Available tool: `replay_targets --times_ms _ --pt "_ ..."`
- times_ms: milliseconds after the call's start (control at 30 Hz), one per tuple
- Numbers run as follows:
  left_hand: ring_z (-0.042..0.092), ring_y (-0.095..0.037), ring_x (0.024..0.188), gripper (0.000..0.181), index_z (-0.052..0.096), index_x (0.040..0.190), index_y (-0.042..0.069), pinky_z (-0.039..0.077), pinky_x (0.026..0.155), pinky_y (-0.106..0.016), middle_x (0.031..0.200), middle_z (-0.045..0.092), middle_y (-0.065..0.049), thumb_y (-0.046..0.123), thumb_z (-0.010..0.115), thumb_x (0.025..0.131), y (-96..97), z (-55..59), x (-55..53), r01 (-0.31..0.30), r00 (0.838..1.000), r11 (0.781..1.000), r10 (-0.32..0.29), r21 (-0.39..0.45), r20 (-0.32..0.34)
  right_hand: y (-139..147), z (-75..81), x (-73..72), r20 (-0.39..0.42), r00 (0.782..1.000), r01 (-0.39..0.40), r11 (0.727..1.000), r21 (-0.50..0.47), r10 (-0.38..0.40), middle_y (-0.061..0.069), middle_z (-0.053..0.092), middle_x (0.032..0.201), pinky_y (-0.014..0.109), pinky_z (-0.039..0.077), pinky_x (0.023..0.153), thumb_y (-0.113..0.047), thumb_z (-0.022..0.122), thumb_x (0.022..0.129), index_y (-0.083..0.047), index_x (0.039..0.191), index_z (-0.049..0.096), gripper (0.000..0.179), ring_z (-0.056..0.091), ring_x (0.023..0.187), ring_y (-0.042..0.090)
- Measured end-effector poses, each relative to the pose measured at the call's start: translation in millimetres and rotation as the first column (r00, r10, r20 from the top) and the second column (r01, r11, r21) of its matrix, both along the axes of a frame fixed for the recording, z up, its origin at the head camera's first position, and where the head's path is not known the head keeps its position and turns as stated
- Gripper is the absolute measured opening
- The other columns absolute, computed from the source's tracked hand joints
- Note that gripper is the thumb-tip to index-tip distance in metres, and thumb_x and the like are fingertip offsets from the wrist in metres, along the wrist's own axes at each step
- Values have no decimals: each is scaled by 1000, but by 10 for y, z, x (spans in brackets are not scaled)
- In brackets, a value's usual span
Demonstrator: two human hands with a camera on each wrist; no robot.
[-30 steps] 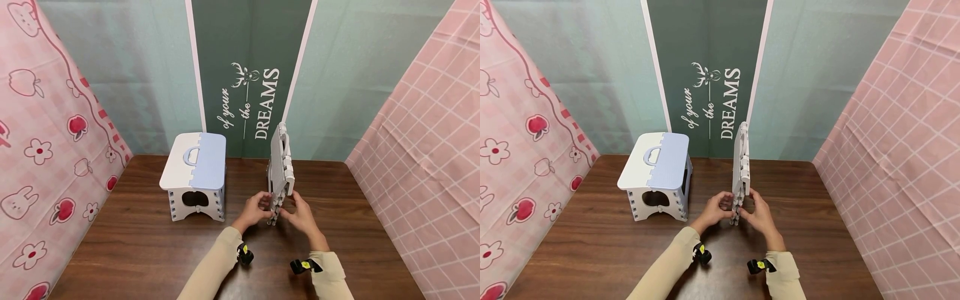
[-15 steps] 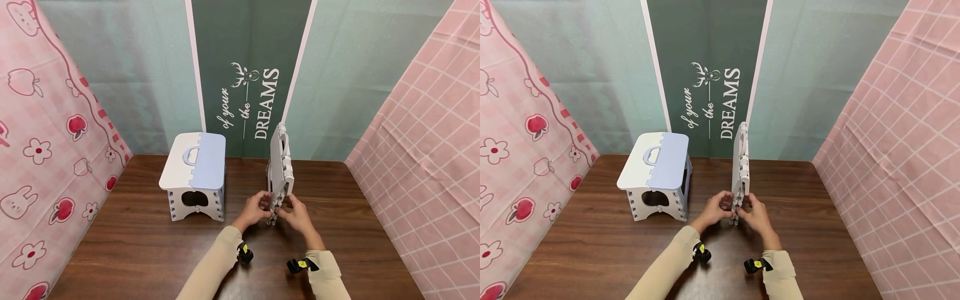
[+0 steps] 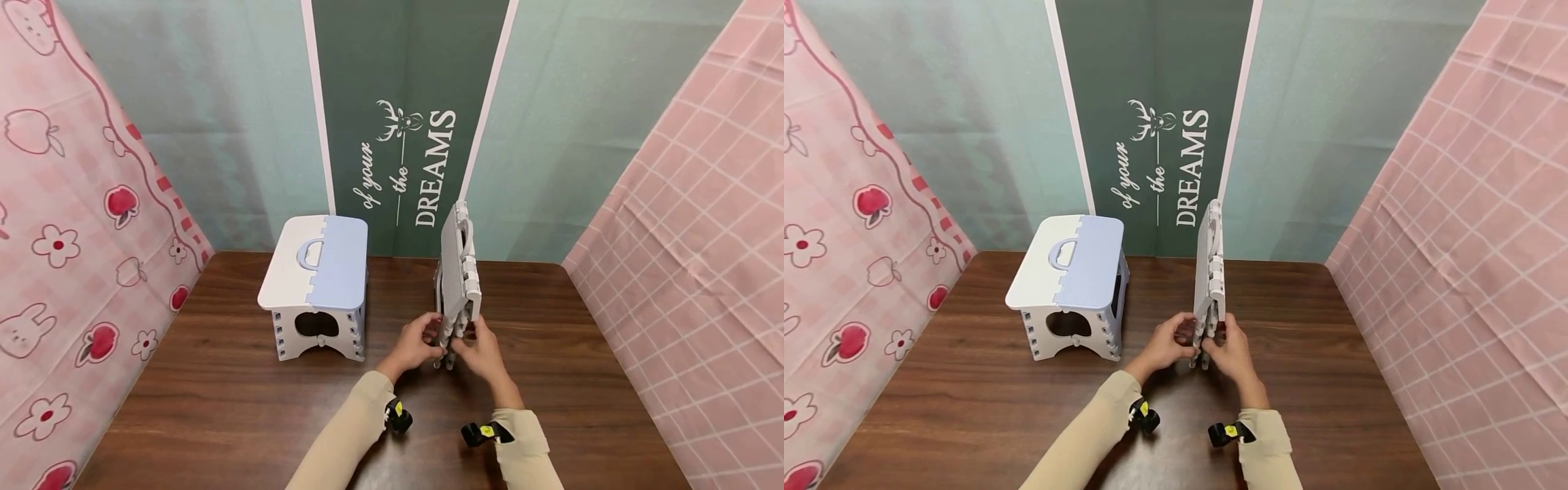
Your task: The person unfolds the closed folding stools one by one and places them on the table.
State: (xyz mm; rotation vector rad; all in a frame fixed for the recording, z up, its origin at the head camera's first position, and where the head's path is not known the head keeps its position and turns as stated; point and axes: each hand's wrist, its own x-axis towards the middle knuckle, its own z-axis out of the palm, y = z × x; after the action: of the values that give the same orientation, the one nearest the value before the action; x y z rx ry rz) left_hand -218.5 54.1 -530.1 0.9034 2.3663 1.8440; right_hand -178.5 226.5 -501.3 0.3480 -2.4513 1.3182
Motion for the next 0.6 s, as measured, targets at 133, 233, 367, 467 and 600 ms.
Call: replay_targets --times_ms 133,233,367,467,600 --pt "61 -24 88 55 57 118 2 51 75 -33 106 60 -10 1 79 68 3 14 -1 -5 1000 1000 5 -27 -8 83 10 10 65 998 27 1000 4 -27 23 61 91 49 47 74 5 65 73 8 102 53 31 59 83 38" --pt "60 -27 89 55 57 116 -1 50 76 -35 108 59 -13 -2 79 66 -15 76 17 -19 999 998 22 -66 46 141 24 18 115 993 25 1000 5 -25 22 61 92 49 47 75 2 65 74 9 98 55 26 59 85 38" --pt "59 -24 90 53 57 118 1 49 74 -29 110 58 -10 4 79 69 -33 89 10 -26 999 993 30 -119 36 206 21 19 131 991 31 999 -18 -28 21 61 93 48 47 76 3 67 74 7 99 57 28 59 87 38" --pt "59 -26 91 51 56 117 2 49 73 -28 109 58 -9 6 78 71 -28 113 31 -37 999 990 40 -139 24 247 21 23 143 989 37 999 -23 -33 20 62 94 47 47 77 1 68 75 6 100 58 27 59 88 38" --pt "59 -27 92 50 56 118 2 49 74 -31 109 57 -9 8 77 72 -18 118 50 -50 998 988 54 -149 25 278 27 27 172 984 51 999 -19 -47 20 63 97 45 47 79 -1 68 77 6 103 58 28 59 90 35"
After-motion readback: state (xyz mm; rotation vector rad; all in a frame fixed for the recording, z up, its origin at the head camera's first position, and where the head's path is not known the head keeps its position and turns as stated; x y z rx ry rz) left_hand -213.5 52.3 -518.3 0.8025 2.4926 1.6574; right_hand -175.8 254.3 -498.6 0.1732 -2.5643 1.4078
